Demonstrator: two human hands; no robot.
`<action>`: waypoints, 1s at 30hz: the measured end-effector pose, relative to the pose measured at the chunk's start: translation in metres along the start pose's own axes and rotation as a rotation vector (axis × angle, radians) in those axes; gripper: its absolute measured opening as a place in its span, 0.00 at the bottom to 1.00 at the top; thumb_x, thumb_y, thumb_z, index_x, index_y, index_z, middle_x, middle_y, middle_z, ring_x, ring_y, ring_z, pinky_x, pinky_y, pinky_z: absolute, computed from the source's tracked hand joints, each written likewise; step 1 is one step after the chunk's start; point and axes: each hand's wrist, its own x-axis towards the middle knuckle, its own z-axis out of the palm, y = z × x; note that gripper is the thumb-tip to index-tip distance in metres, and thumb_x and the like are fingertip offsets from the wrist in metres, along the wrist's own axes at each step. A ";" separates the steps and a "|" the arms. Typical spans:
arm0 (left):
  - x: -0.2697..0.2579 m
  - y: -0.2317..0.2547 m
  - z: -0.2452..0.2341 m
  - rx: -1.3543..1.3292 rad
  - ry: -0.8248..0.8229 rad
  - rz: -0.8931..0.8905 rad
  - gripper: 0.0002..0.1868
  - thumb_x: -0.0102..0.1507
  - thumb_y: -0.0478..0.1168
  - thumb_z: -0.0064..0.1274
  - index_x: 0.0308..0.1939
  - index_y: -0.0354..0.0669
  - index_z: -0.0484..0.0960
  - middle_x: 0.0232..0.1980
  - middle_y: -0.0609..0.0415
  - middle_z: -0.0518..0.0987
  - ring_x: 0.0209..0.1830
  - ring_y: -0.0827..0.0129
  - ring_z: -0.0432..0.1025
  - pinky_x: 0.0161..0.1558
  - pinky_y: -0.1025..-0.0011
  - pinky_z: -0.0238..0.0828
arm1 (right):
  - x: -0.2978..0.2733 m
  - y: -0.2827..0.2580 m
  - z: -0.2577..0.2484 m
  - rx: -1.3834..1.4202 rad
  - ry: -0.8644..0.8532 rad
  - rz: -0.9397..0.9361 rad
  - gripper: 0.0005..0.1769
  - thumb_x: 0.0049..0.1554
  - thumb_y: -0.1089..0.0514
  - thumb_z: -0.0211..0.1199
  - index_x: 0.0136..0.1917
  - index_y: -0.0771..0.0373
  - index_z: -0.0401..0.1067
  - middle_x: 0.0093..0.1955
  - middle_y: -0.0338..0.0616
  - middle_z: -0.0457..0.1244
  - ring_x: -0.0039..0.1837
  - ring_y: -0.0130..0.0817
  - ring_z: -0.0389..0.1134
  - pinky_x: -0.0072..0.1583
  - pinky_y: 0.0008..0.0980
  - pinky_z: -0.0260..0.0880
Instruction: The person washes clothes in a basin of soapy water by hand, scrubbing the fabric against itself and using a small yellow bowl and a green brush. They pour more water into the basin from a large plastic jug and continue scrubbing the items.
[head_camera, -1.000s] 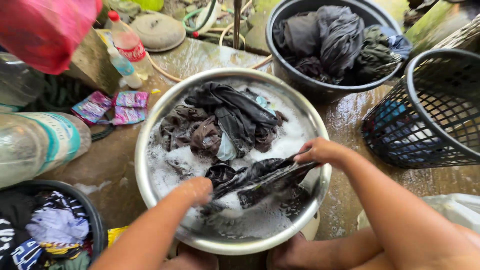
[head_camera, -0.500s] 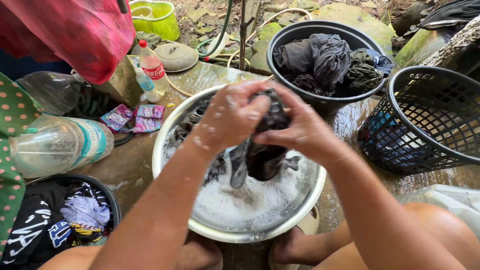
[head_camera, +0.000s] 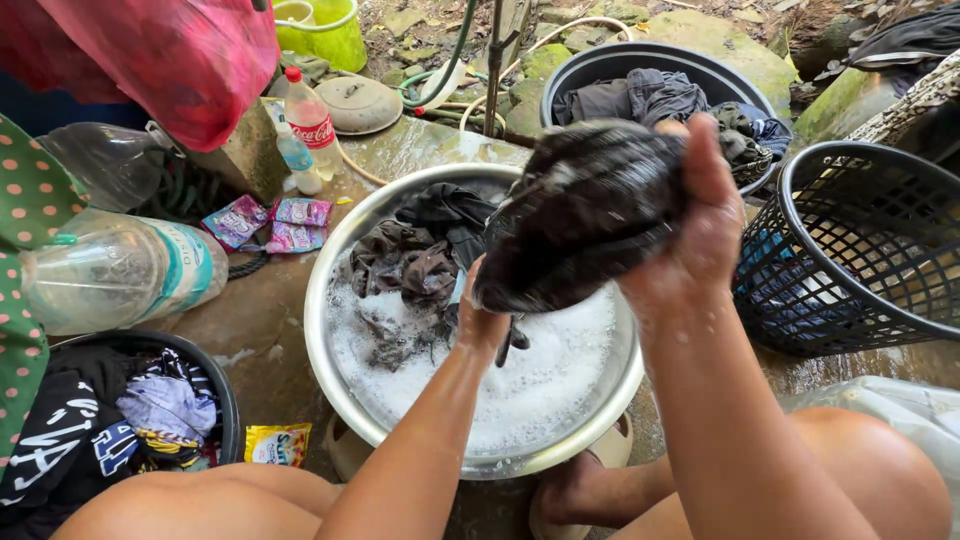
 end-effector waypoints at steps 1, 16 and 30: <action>0.004 0.004 -0.002 0.227 0.025 0.047 0.29 0.65 0.52 0.56 0.66 0.41 0.73 0.65 0.50 0.77 0.66 0.61 0.70 0.69 0.60 0.66 | -0.009 -0.006 -0.016 0.049 -0.190 0.011 0.16 0.68 0.47 0.64 0.48 0.62 0.72 0.50 0.53 0.70 0.51 0.46 0.73 0.59 0.49 0.74; -0.001 -0.012 -0.010 0.166 0.169 -0.195 0.19 0.72 0.51 0.41 0.54 0.42 0.78 0.52 0.48 0.82 0.49 0.63 0.77 0.55 0.62 0.75 | -0.044 0.098 -0.134 -0.195 0.698 0.546 0.35 0.56 0.26 0.51 0.57 0.54 0.77 0.60 0.49 0.70 0.61 0.46 0.70 0.64 0.54 0.69; -0.027 0.060 0.019 0.918 0.077 -0.287 0.21 0.66 0.49 0.45 0.56 0.42 0.80 0.51 0.47 0.84 0.50 0.58 0.77 0.54 0.56 0.77 | 0.003 0.058 -0.108 -0.475 0.947 0.151 0.10 0.52 0.48 0.59 0.46 0.52 0.70 0.46 0.46 0.67 0.45 0.41 0.71 0.48 0.47 0.76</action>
